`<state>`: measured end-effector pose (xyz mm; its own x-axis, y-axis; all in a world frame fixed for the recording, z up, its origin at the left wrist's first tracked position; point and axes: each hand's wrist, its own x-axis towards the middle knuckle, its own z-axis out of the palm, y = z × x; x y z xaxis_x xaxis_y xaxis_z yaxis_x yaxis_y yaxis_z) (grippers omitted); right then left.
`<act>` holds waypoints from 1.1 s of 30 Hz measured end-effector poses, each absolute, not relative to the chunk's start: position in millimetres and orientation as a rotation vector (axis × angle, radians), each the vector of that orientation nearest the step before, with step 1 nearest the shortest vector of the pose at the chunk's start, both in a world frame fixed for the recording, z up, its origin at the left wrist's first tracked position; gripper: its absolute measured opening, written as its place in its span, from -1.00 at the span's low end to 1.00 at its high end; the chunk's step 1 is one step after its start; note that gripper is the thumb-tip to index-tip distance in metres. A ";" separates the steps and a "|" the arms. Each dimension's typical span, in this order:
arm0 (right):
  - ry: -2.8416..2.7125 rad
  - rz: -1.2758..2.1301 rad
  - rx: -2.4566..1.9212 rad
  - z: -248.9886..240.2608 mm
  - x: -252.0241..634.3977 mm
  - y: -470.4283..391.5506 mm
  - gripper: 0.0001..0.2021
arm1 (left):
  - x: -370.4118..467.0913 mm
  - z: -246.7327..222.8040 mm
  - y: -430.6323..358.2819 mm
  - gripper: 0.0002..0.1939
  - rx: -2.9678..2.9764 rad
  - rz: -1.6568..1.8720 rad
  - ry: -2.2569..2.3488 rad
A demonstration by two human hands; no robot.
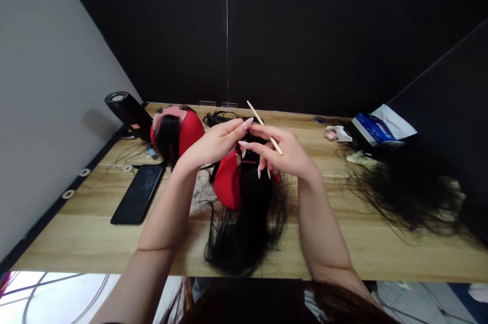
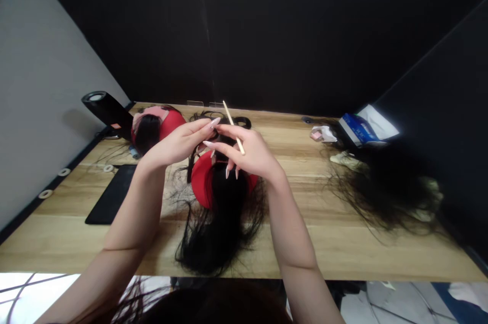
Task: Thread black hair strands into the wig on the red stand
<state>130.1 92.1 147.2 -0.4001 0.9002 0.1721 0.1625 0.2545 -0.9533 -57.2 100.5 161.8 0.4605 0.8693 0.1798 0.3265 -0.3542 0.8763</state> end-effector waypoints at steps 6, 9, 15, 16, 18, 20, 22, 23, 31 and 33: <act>-1.863 1.156 -0.973 142.0 131.0 93.5 -0.66 | -54.4 159.4 101.5 -0.61 1.913 0.732 1.010; -1.887 1.124 -1.022 139.5 130.9 95.4 -0.74 | -51.4 158.5 100.6 -0.60 1.958 0.732 1.025; -1.874 1.186 -1.030 138.6 127.7 98.8 -0.79 | -47.2 156.2 97.6 -0.61 1.865 0.732 1.062; -1.853 1.200 -1.030 138.1 126.6 99.2 -0.79 | -47.4 155.0 97.2 -0.62 1.839 0.731 1.047; -1.809 1.210 -1.031 136.2 123.8 100.0 -0.82 | -48.2 152.6 95.7 -0.63 1.787 0.736 1.012; -1.779 1.220 -1.024 133.5 120.5 100.3 -0.84 | -50.0 151.4 91.8 -0.62 1.780 0.747 1.015; -1.775 1.227 -1.011 131.0 117.7 100.1 -0.85 | -54.7 151.2 84.8 -0.62 1.856 0.786 1.079; -1.775 1.219 -1.010 130.3 116.8 99.7 -0.85 | -59.0 150.8 80.2 -0.61 1.907 0.819 1.136; -1.639 1.117 -1.040 142.5 124.2 93.3 -0.81 | -162.3 78.0 38.3 -0.46 1.959 0.766 2.276; -1.620 1.110 -1.034 145.6 126.4 91.8 -0.81 | -186.8 45.6 28.8 -0.37 2.004 0.532 2.493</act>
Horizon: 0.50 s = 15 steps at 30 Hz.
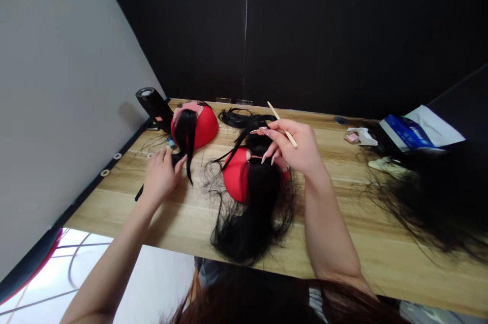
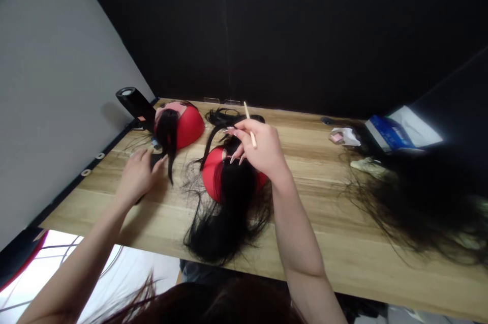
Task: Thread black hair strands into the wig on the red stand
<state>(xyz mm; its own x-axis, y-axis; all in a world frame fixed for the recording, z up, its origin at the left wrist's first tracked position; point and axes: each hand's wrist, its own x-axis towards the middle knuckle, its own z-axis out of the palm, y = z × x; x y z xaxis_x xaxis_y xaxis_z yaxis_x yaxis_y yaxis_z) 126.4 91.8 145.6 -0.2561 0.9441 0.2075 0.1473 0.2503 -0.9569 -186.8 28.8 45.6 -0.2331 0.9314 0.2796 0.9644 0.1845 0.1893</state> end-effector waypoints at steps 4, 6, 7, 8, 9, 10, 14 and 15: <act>-1.612 1.046 -1.016 146.2 128.2 89.5 -0.82 | -203.0 7.1 15.4 -0.33 -1.709 -0.184 -2.502; -1.644 1.042 -1.019 145.7 129.3 88.8 -0.82 | -200.8 2.9 13.8 -0.36 -1.694 -0.176 -2.494; -1.685 1.058 -1.025 145.8 130.3 88.5 -0.83 | -199.2 2.9 14.0 -0.36 -1.693 -0.190 -2.479; -1.739 1.081 -1.030 146.1 131.6 88.2 -0.84 | -197.7 3.5 14.6 -0.36 -1.694 -0.208 -2.464; -1.792 1.095 -1.032 146.7 133.3 87.9 -0.85 | -196.6 4.1 15.4 -0.36 -1.696 -0.229 -2.452; -1.832 1.090 -1.039 147.6 135.1 87.6 -0.86 | -195.9 4.5 16.1 -0.37 -1.697 -0.250 -2.449; -1.888 1.028 -1.076 151.6 141.9 86.5 -0.88 | -195.9 2.4 17.1 -0.38 -1.686 -0.314 -2.485; -1.912 1.061 -1.062 152.3 142.8 86.5 -0.88 | -196.3 1.3 16.9 -0.38 -1.687 -0.330 -2.488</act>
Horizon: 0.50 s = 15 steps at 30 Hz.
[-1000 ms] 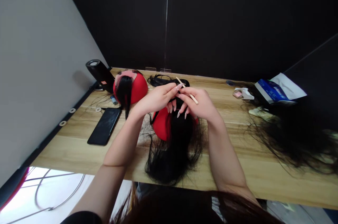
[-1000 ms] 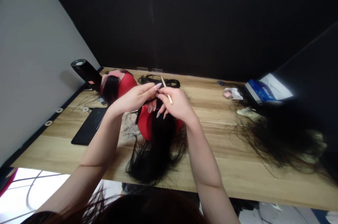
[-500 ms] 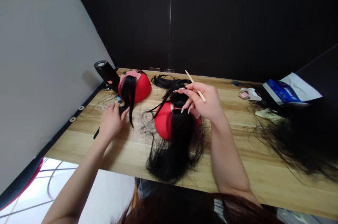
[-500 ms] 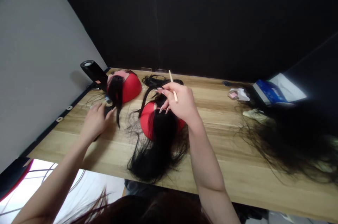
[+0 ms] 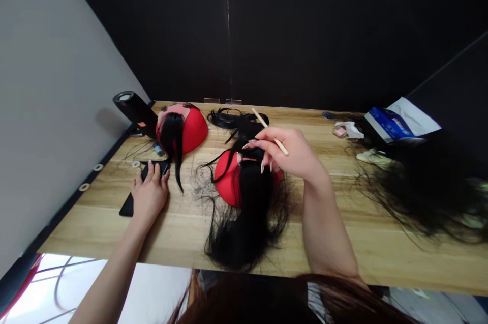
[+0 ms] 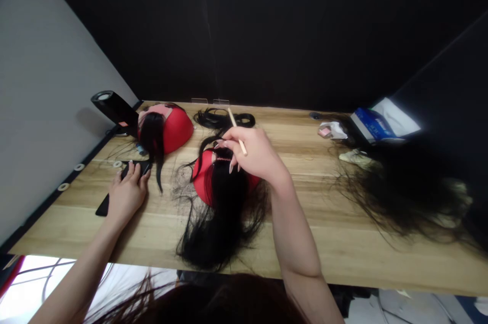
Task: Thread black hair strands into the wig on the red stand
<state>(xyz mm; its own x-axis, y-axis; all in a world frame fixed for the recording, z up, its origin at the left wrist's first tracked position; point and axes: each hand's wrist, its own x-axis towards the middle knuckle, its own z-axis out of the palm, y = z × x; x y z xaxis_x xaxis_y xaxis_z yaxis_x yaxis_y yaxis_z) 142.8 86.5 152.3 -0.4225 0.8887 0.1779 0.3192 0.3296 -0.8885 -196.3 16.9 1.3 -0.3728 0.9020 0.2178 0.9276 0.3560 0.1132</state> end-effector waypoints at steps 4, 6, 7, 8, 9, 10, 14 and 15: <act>-1.945 1.128 -1.022 152.7 142.8 88.5 -0.89 | -200.0 -2.5 17.6 -0.37 -1.691 -0.357 -2.476; -1.882 1.145 -1.033 151.8 142.1 90.9 -0.89 | -203.1 -2.4 18.9 -0.37 -1.694 -0.336 -2.493; -1.837 1.189 -1.015 151.3 142.1 92.1 -0.90 | -204.7 -1.3 19.2 -0.37 -1.698 -0.328 -2.509; -1.790 1.254 -0.978 151.0 142.4 93.3 -0.89 | -206.1 0.5 18.7 -0.36 -1.702 -0.332 -2.528; -1.741 1.329 -0.927 150.8 143.0 94.4 -0.86 | -207.4 3.0 17.1 -0.35 -1.700 -0.350 -2.550; -1.697 1.406 -0.867 150.9 144.0 95.1 -0.82 | -208.5 6.0 14.0 -0.33 -1.689 -0.378 -2.572; -1.600 1.608 -0.686 150.8 148.5 96.2 -0.72 | -215.7 16.6 -13.4 -0.24 -1.524 -0.477 -2.692; -1.587 1.600 -0.681 150.3 149.1 96.3 -0.72 | -219.5 17.0 -22.6 -0.23 -1.447 -0.491 -2.740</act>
<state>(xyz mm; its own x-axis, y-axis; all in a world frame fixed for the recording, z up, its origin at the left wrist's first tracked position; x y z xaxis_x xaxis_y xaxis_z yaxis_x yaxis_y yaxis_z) 149.1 96.3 150.3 -0.5628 0.8143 0.1421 -0.1491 0.0691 -0.9864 -219.5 -22.6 17.0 -0.5746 0.8049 0.1482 0.8062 0.5257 0.2714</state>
